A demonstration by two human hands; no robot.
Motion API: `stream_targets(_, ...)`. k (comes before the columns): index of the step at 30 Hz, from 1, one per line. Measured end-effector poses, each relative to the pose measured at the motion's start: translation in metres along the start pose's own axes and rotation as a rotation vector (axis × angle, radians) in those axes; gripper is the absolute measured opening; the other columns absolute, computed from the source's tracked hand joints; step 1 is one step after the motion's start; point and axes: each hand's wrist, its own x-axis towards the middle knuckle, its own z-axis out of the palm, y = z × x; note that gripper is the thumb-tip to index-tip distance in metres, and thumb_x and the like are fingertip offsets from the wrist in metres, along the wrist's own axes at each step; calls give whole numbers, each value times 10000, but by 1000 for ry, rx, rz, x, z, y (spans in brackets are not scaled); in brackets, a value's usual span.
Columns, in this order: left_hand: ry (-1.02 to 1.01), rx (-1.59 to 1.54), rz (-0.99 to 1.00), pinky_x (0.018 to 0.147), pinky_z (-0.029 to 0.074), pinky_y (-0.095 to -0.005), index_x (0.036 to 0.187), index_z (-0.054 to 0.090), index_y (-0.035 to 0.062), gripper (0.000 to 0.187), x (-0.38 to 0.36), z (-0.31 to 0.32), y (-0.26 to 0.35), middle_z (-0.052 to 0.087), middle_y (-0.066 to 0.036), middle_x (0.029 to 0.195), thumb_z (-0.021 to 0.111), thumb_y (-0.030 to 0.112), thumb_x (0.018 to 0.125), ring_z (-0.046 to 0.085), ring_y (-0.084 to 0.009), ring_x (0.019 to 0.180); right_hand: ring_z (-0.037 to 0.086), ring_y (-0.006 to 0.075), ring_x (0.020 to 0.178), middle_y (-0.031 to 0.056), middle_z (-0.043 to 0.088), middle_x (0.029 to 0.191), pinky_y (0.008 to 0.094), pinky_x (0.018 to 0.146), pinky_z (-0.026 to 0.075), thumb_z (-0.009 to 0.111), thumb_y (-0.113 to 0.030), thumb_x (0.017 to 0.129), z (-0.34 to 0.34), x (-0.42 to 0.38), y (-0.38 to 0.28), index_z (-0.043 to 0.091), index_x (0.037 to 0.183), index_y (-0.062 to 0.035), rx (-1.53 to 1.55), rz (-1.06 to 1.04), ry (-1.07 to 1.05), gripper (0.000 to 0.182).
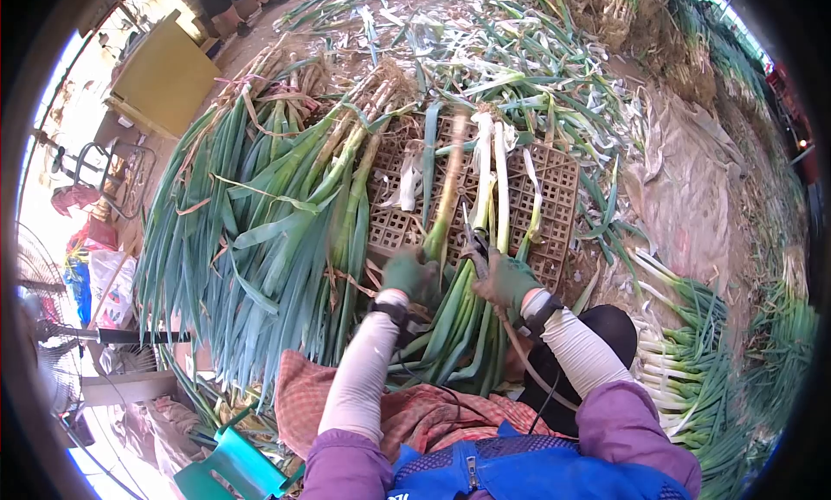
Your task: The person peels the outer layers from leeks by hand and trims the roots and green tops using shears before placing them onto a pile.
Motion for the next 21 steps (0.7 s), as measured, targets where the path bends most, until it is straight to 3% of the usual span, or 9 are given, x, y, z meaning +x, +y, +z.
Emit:
stream_targets(3,45,-223,-141,916,491,-426,1090,629,64,450,-16,14,21,666,-220,1084,706,406,806,647,-375,1015,666,372,1003,268,661,1061,452,880,513,699,-337,777,0,1,4,446,1304,69,129,55,-57,712)
stream_targets(8,89,-237,-255,884,509,-406,1190,597,-10,606,-30,21,8,670,-267,1090,731,390,755,661,-382,1012,670,382,931,256,662,1000,456,812,519,696,-348,759,-4,-57,-5,478,1293,23,243,-58,-96,686)
stream_targets(12,12,-410,-219,790,533,-370,1169,626,-25,605,-9,22,-17,709,-212,952,727,396,746,697,-292,860,655,426,906,266,657,963,463,797,516,700,-364,755,43,-93,10,483,1294,-34,166,-147,-93,668)
stream_targets(13,140,-386,-165,747,537,-360,1090,660,-38,572,3,27,-25,713,-194,898,733,411,744,696,-244,814,650,440,896,268,656,947,467,794,515,701,-371,755,53,-95,14,480,1297,-56,151,-172,-107,665)
stream_targets(14,120,-489,-133,755,535,-365,1044,675,-41,559,-2,10,-10,713,-191,904,731,433,752,694,-260,813,650,439,897,268,656,947,467,794,515,700,-369,757,53,-96,12,481,1296,-52,166,-172,-98,663)
stream_targets(16,75,-424,-142,786,530,-371,1095,667,-44,601,5,2,-4,718,-195,922,725,457,768,697,-284,841,651,438,899,267,656,947,469,794,515,697,-365,760,51,-91,3,482,1294,-45,199,-172,-73,658)
stream_targets(20,141,-414,-178,832,518,-392,1106,688,-15,550,9,18,-5,716,-220,951,674,460,830,696,-322,903,653,443,896,294,650,937,474,795,513,693,-358,764,36,-54,-6,483,1208,11,184,-124,-3,615)
stream_targets(21,152,-479,-191,847,514,-407,1094,698,1,527,8,22,-7,711,-233,964,657,466,848,693,-343,928,667,415,936,294,653,987,446,849,528,706,-319,763,13,-54,-21,479,1189,76,177,-100,-42,625)
